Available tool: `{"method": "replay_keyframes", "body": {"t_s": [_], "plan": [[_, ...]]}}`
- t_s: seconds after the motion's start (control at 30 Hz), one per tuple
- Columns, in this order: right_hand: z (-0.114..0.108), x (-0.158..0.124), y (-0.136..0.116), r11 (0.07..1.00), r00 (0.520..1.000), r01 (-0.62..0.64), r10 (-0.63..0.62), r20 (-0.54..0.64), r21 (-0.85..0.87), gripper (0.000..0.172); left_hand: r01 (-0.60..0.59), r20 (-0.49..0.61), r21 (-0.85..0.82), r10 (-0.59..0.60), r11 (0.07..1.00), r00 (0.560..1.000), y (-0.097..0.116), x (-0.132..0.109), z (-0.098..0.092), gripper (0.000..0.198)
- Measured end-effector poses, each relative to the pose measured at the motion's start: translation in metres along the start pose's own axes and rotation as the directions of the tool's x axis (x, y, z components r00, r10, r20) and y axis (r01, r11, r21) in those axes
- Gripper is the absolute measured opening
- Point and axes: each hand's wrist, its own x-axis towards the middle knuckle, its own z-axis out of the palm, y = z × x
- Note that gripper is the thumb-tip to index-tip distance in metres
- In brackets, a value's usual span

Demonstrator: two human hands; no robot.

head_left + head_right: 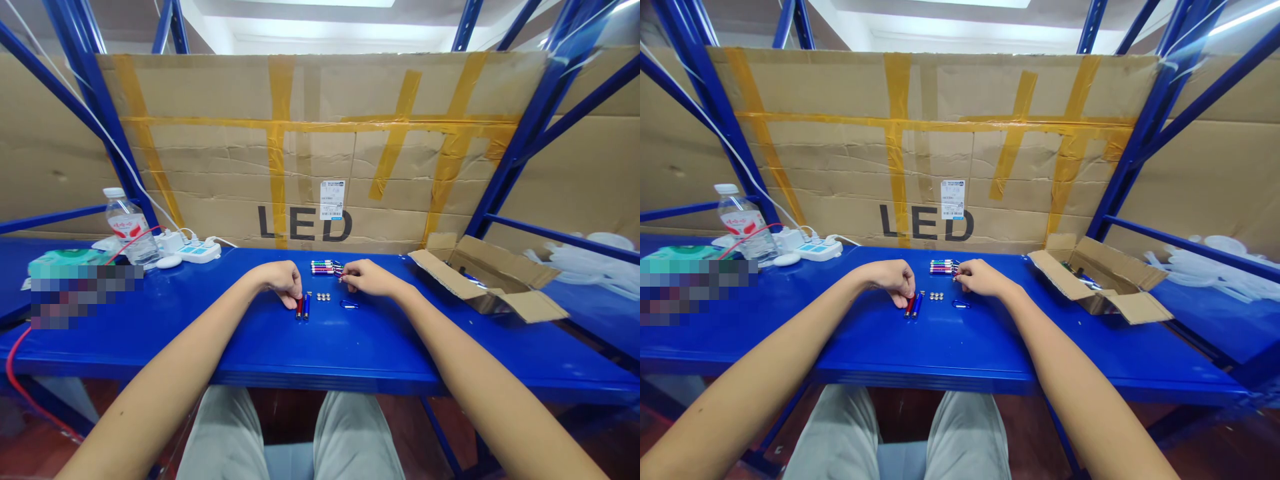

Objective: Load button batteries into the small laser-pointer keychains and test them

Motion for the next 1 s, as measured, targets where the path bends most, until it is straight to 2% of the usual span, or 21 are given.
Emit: {"method": "replay_keyframes", "body": {"t_s": [1.0], "plan": [[-0.0003, 0.0005, 0.0019, 1.000, 1.000, 0.004, -0.004, -0.001, 0.000, 0.019, -0.006, -0.018, -0.039, 0.005, 0.999, 1.000, -0.0021, 0.0038, -0.0001, 0.027]]}}
